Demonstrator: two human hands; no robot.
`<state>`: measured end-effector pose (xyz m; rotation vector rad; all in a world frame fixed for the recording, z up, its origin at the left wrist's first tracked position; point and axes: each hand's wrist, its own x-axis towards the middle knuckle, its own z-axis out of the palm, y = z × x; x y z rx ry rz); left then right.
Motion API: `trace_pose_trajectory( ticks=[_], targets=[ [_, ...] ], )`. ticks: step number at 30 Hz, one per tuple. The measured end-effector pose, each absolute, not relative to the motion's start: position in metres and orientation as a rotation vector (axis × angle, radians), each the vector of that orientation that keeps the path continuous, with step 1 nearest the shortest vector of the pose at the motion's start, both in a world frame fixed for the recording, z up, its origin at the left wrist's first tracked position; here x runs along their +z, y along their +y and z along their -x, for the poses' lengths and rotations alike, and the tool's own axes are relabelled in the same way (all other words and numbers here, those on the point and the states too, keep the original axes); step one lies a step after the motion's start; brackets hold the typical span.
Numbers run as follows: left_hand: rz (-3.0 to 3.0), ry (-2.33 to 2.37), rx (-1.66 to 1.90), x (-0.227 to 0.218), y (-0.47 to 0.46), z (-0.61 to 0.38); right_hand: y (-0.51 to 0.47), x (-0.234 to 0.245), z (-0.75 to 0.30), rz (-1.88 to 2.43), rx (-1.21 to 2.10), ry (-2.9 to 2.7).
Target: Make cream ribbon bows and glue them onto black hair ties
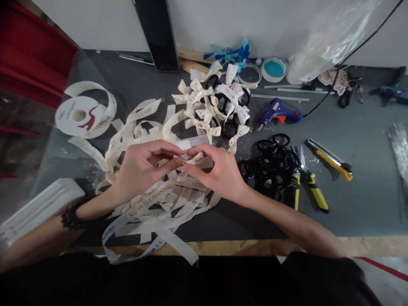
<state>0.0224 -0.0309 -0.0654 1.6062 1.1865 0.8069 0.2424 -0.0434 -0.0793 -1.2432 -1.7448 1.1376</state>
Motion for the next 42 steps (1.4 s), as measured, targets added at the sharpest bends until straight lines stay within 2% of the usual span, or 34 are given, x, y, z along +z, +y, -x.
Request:
trace_pose_trajectory(
  ticks=[5,13,22,31,37,42],
  targets=[
    [-1.623,1.164,0.781,-0.07,-0.032,-0.023,-0.047,-0.085,-0.239,1.244,1.21,-1.635],
    [-1.684,1.01,0.799,-0.07,-0.027,-0.018,-0.049,-0.079,-0.241,1.267,1.127,-1.666],
    [-1.901,1.108,0.838,-0.063,-0.032,-0.021,-0.051,-0.075,-0.24,1.219,1.1,-1.689],
    [-1.857,1.045,0.737,-0.062,-0.029,-0.021,-0.049,-0.075,-0.241,1.192,1.057,-1.838],
    [-1.632,0.964,0.652,-0.058,-0.022,-0.014,-0.043,-0.072,-0.245,1.208,1.215,-1.796],
    [-1.695,0.998,0.513,-0.056,-0.015,-0.006,-0.038,-0.071,-0.249,1.255,1.266,-1.779]
  ],
)
